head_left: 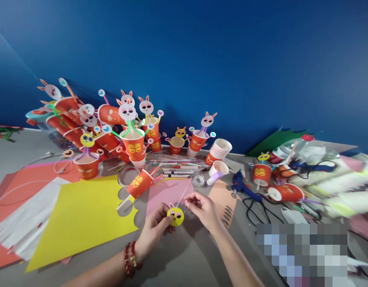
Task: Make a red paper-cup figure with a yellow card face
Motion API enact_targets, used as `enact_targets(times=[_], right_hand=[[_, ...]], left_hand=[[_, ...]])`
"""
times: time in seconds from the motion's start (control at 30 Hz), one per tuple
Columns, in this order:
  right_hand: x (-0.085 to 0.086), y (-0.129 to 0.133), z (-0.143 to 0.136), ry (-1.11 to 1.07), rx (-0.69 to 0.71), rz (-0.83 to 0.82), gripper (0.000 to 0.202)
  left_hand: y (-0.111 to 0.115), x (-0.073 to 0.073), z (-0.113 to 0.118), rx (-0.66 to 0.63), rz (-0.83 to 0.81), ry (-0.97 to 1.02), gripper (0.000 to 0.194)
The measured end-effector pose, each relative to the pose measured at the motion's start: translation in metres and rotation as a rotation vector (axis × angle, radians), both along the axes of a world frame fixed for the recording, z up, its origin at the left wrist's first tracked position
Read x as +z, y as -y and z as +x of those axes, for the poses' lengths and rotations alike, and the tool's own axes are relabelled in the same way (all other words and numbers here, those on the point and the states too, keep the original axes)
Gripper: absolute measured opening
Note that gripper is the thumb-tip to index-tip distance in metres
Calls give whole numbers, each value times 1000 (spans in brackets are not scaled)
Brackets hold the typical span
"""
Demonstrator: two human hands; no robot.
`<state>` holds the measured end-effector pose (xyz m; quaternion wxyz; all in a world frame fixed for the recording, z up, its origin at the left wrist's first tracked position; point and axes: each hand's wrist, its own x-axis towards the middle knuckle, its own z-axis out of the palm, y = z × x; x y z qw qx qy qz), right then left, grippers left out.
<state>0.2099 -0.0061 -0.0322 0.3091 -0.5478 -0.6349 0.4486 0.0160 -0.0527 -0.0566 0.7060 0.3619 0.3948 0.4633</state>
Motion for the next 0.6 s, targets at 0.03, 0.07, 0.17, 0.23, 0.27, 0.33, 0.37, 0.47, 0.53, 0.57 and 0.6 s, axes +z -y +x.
enact_targets(times=[0.03,0.07,0.17,0.23,0.27,0.33,0.37,0.47,0.53,0.57,0.6], right_hand=[[1,4,-1,-130,-42,-63,16],[3,9,-3,-232,-81,-111,19],[10,18,-9,-366,-143,-158,25],[13,21,-13,-411,-154,-155,27],[14,22,-14,-425,-156,-153,27],[14,23,-16,-454,-166,-157,29],[13,24,-17,-471,-175,-164,29],[11,26,-19,-516,-204,-177,30],[10,29,-21,-524,-215,-172,31],[10,30,-21,-520,-219,-166,31],[9,30,-21,-515,-221,-161,31]], left_hand=[[0,0,0,1,-6,-5,36],[0,0,-1,0,-7,-10,35],[2,2,-1,-19,0,-23,32],[3,4,-2,-32,6,-20,30],[3,5,-2,-32,8,-13,29],[4,6,-1,-35,13,6,29],[4,7,-1,-38,13,14,29],[4,7,0,-48,-6,39,30],[4,6,0,-47,-22,49,31],[4,6,0,-45,-28,51,31],[4,5,0,-42,-32,49,32]])
